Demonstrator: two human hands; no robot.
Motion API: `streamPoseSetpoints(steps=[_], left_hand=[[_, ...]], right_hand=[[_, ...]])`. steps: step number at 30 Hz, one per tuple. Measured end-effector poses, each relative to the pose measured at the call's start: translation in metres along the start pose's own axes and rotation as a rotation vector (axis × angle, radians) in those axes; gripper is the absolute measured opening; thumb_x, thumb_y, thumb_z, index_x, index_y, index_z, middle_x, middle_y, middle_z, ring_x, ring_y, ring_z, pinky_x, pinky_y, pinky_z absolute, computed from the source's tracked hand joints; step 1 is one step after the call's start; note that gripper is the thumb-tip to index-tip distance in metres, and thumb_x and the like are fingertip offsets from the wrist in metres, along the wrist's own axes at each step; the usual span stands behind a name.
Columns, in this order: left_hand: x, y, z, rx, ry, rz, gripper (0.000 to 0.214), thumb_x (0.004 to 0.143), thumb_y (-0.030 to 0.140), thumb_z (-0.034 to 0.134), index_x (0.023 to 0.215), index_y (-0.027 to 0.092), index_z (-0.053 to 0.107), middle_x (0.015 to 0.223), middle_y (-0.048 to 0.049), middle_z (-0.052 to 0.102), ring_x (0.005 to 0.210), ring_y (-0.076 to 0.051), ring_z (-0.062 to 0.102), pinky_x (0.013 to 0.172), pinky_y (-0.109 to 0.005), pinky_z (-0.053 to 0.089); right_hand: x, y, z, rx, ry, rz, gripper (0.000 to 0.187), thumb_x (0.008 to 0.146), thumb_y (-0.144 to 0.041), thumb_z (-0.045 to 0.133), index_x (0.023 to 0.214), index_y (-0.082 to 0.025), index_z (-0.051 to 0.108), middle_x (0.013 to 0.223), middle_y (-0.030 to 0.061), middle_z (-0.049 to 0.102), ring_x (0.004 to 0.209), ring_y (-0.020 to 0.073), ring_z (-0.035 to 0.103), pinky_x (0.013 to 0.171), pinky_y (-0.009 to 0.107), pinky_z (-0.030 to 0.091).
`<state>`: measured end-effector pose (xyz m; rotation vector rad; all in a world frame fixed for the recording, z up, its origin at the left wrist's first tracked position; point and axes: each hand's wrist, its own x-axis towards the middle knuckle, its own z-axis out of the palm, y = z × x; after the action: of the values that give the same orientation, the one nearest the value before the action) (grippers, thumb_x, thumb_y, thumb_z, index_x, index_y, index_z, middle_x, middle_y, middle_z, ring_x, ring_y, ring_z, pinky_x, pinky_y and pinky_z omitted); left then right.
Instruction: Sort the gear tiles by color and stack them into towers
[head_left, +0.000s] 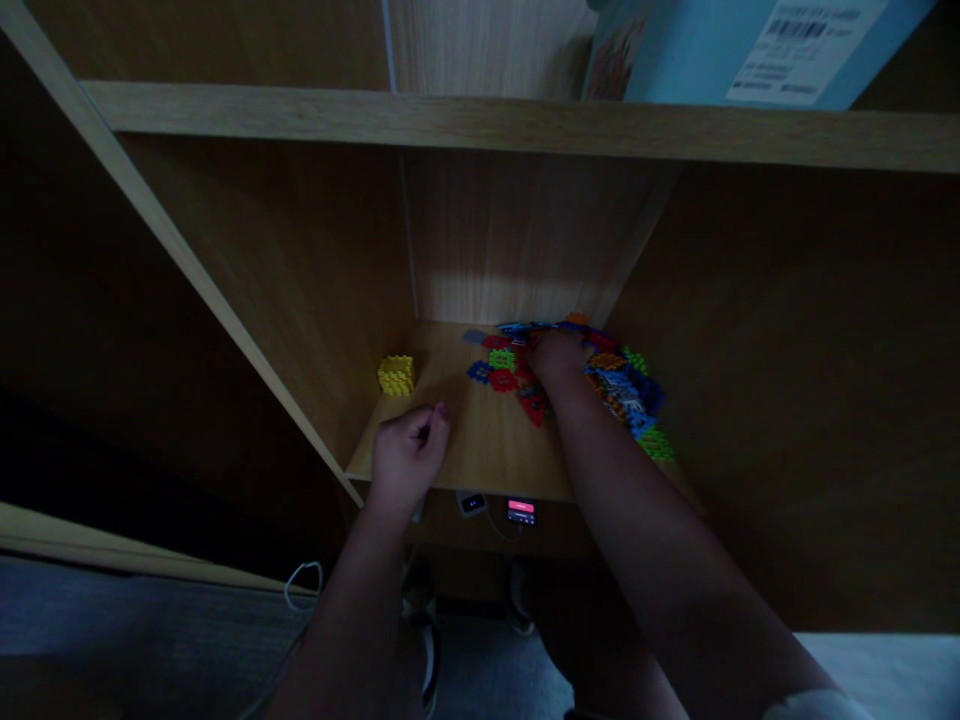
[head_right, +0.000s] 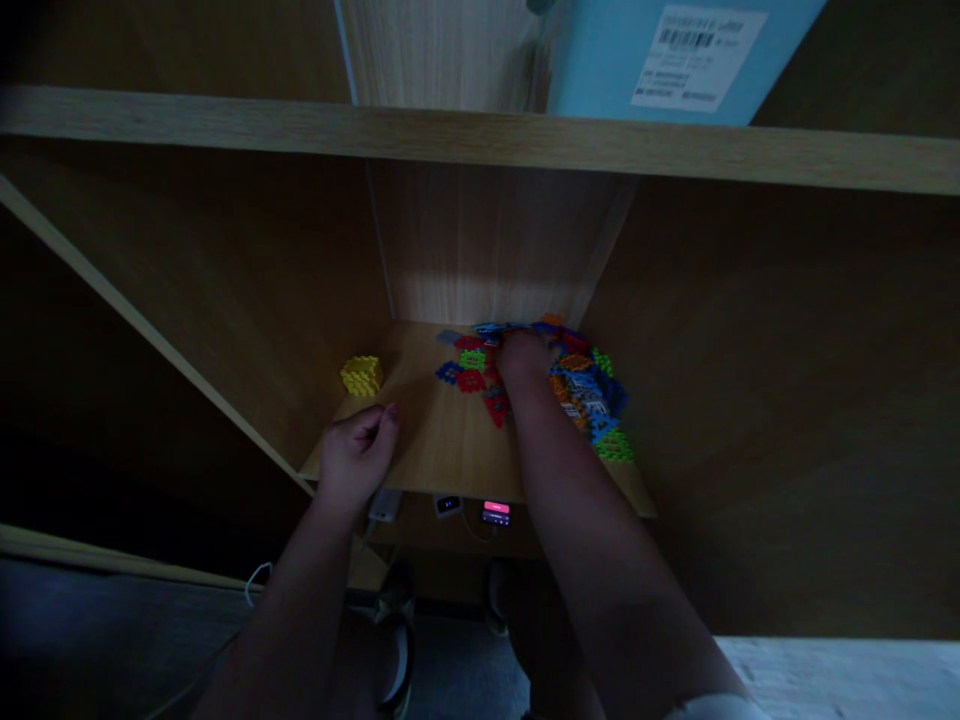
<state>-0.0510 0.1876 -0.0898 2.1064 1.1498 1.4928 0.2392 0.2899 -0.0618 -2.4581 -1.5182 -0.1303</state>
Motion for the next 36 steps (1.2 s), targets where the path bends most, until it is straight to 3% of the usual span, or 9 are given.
streamPoseSetpoints(steps=[3, 10, 15, 18, 23, 27, 32, 36], left_hand=[[0.0, 0.0, 0.0, 0.006, 0.002, -0.001, 0.049, 0.102, 0.031, 0.06, 0.06, 0.02, 0.038, 0.054, 0.007, 0.027, 0.048, -0.008, 0.03, 0.049, -0.026, 0.022], [0.002, 0.005, -0.002, 0.002, -0.002, -0.001, 0.05, 0.103, 0.032, 0.058, 0.06, 0.02, 0.036, 0.055, 0.0065, 0.026, 0.048, -0.008, 0.029, 0.049, -0.026, 0.021], [0.002, 0.007, -0.002, -0.006, 0.01, 0.002, 0.049, 0.102, 0.031, 0.059, 0.059, 0.021, 0.037, 0.054, 0.0064, 0.027, 0.048, -0.009, 0.029, 0.048, -0.027, 0.02], [0.002, 0.005, -0.001, -0.009, 0.005, -0.004, 0.05, 0.102, 0.032, 0.059, 0.059, 0.02, 0.037, 0.055, 0.0065, 0.027, 0.048, -0.009, 0.029, 0.048, -0.027, 0.021], [0.001, 0.005, -0.001, 0.011, 0.008, -0.004, 0.05, 0.103, 0.033, 0.058, 0.059, 0.02, 0.038, 0.054, 0.0068, 0.028, 0.047, -0.008, 0.031, 0.048, -0.026, 0.022], [0.002, 0.007, -0.001, 0.015, -0.004, 0.006, 0.049, 0.103, 0.033, 0.058, 0.06, 0.02, 0.038, 0.054, 0.0066, 0.029, 0.047, -0.009, 0.031, 0.048, -0.026, 0.023], [0.003, 0.009, -0.002, 0.019, 0.004, 0.026, 0.049, 0.103, 0.033, 0.058, 0.06, 0.02, 0.038, 0.054, 0.0067, 0.029, 0.048, -0.008, 0.03, 0.049, -0.026, 0.023], [0.001, 0.011, -0.005, -0.022, -0.028, 0.079, 0.051, 0.103, 0.032, 0.058, 0.059, 0.021, 0.036, 0.053, 0.0065, 0.03, 0.048, -0.009, 0.029, 0.049, -0.026, 0.022]], right_hand=[[0.003, -0.001, 0.004, 0.054, 0.033, 0.093, 0.042, 0.1, -0.034, 0.053, 0.127, -0.012, 0.076, 0.133, 0.0262, 0.07, 0.132, 0.0415, 0.056, 0.109, 0.063, 0.038], [-0.001, 0.005, 0.003, 0.095, 0.129, -0.02, 0.042, 0.104, -0.031, 0.047, 0.123, -0.01, 0.078, 0.135, 0.0262, 0.066, 0.126, 0.038, 0.059, 0.108, 0.055, 0.043], [0.001, 0.006, -0.005, 0.301, 0.215, -0.227, 0.039, 0.107, -0.03, 0.044, 0.118, -0.009, 0.076, 0.12, 0.0213, 0.072, 0.13, 0.032, 0.055, 0.115, 0.042, 0.041], [-0.004, -0.001, -0.007, 0.472, 0.234, -0.323, 0.034, 0.108, -0.027, 0.042, 0.116, -0.01, 0.071, 0.122, 0.0201, 0.069, 0.124, 0.0275, 0.059, 0.112, 0.038, 0.044], [-0.031, -0.028, -0.003, 0.696, 0.162, -0.723, 0.016, 0.108, -0.027, 0.049, 0.106, -0.021, 0.063, 0.125, 0.0137, 0.065, 0.123, 0.0228, 0.061, 0.111, 0.038, 0.047], [-0.056, -0.056, 0.005, 0.74, 0.039, -1.0, 0.011, 0.107, -0.026, 0.053, 0.105, -0.021, 0.063, 0.125, 0.0123, 0.064, 0.125, 0.0226, 0.06, 0.111, 0.04, 0.048], [-0.073, -0.071, 0.01, 0.707, -0.126, -1.114, 0.007, 0.098, -0.017, 0.066, 0.103, -0.02, 0.069, 0.132, 0.0105, 0.062, 0.124, 0.0215, 0.063, 0.107, 0.037, 0.051], [-0.069, -0.065, 0.01, 0.643, -0.13, -1.083, 0.036, 0.084, -0.024, 0.086, 0.117, -0.021, 0.073, 0.135, 0.011, 0.065, 0.13, 0.0262, 0.061, 0.112, 0.042, 0.049]])
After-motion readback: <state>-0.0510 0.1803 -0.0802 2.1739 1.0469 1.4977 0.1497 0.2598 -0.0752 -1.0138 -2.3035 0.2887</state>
